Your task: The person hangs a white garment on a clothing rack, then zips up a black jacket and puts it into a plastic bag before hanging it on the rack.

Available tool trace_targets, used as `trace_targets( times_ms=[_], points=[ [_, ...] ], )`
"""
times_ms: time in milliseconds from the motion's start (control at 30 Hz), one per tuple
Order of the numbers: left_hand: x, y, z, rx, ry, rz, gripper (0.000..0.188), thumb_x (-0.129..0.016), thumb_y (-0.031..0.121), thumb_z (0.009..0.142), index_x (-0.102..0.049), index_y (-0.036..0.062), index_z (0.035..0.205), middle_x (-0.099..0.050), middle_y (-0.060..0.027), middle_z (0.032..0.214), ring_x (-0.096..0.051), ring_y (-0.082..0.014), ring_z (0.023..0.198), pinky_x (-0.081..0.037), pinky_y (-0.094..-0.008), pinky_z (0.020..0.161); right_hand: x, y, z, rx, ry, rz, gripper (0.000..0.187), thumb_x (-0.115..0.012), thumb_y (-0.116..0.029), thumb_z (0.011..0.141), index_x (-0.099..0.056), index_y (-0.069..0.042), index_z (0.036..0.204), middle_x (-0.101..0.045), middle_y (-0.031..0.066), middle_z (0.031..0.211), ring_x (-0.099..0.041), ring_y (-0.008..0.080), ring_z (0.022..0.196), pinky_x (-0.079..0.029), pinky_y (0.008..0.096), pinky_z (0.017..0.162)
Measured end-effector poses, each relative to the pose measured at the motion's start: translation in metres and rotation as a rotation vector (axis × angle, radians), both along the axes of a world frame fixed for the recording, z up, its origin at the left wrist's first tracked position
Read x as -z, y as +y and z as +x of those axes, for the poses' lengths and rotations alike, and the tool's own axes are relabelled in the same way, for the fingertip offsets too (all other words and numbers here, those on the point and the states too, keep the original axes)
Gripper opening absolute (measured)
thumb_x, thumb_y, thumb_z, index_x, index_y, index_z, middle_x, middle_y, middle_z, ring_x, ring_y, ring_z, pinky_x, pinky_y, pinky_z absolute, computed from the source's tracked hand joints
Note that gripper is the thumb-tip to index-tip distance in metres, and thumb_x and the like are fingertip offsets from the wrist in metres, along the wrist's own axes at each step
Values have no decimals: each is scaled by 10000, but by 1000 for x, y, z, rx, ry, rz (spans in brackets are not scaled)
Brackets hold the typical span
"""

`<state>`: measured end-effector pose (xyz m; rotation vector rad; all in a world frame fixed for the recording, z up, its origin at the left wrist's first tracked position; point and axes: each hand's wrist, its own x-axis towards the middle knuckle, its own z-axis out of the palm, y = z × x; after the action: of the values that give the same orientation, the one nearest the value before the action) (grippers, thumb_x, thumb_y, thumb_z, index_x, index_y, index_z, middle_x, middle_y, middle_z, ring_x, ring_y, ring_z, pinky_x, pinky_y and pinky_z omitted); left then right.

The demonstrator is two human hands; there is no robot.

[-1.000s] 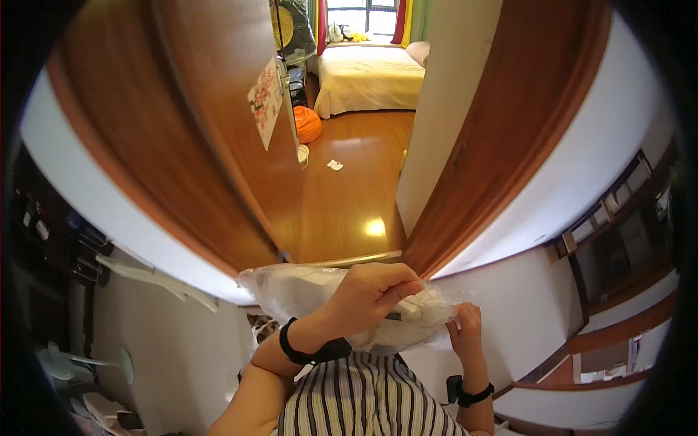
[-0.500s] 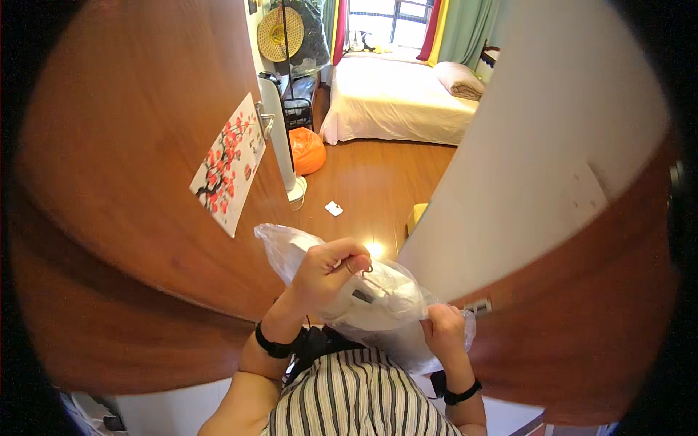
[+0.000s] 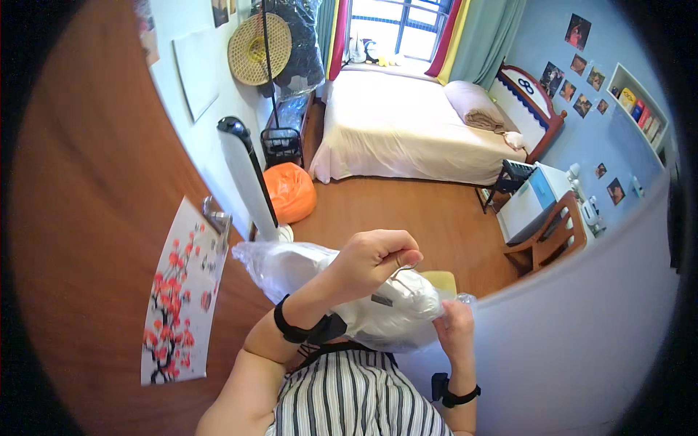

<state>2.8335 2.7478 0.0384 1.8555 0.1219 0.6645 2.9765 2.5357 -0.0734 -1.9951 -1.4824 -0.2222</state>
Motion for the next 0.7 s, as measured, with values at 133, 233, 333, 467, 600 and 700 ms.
trace_targets(
  times_ms=[133, 233, 333, 467, 600, 700],
  points=[
    [11, 90, 74, -50, -36, 142, 80, -571, 57, 830, -579, -22, 824, -574, -66, 703, -532, -134, 650, -434, -248, 596, 19, 105, 82, -32, 18, -48, 223, -633, -71, 686, -554, -48, 893, -568, 103, 777, -540, 301, 744, -396, 377, 673],
    [21, 160, 131, -111, -11, 138, 79, -572, 53, 829, -578, -25, 819, -573, -66, 705, -533, -132, 657, -434, -246, 603, 43, 189, 158, -106, 25, -36, 189, -624, -61, 680, -551, -43, 854, -569, 102, 770, -542, 295, 743, -397, 372, 670],
    [24, 226, 180, -172, -2, 113, 92, -566, 59, 837, -574, -26, 803, -568, -52, 703, -531, -115, 672, -430, -236, 621, 43, 267, 220, -168, 29, 2, 186, -628, -51, 658, -549, -43, 827, -576, 102, 750, -549, 293, 720, -404, 373, 645],
    [14, 309, 222, -301, -23, 80, 112, -565, 91, 854, -567, -9, 801, -551, -18, 712, -502, -82, 686, -399, -206, 640, 21, 364, 279, -273, 7, 91, 154, -618, -27, 627, -557, -52, 767, -574, 92, 673, -555, 284, 628, -411, 372, 566],
    [-4, 400, 267, -366, -113, 17, 127, -561, 116, 863, -565, -1, 817, -534, -3, 710, -464, -65, 675, -383, -198, 627, -18, 463, 336, -304, -85, 159, 139, -592, -1, 614, -566, -62, 736, -559, 80, 625, -550, 265, 575, -404, 353, 518],
    [-10, 465, 301, -400, -202, -1, 178, -558, 181, 883, -559, 28, 791, -510, 43, 713, -426, -27, 660, -349, -175, 595, -34, 537, 381, -338, -189, 265, 155, -580, 17, 599, -571, -67, 729, -546, 69, 598, -539, 243, 536, -386, 334, 472]
  ],
)
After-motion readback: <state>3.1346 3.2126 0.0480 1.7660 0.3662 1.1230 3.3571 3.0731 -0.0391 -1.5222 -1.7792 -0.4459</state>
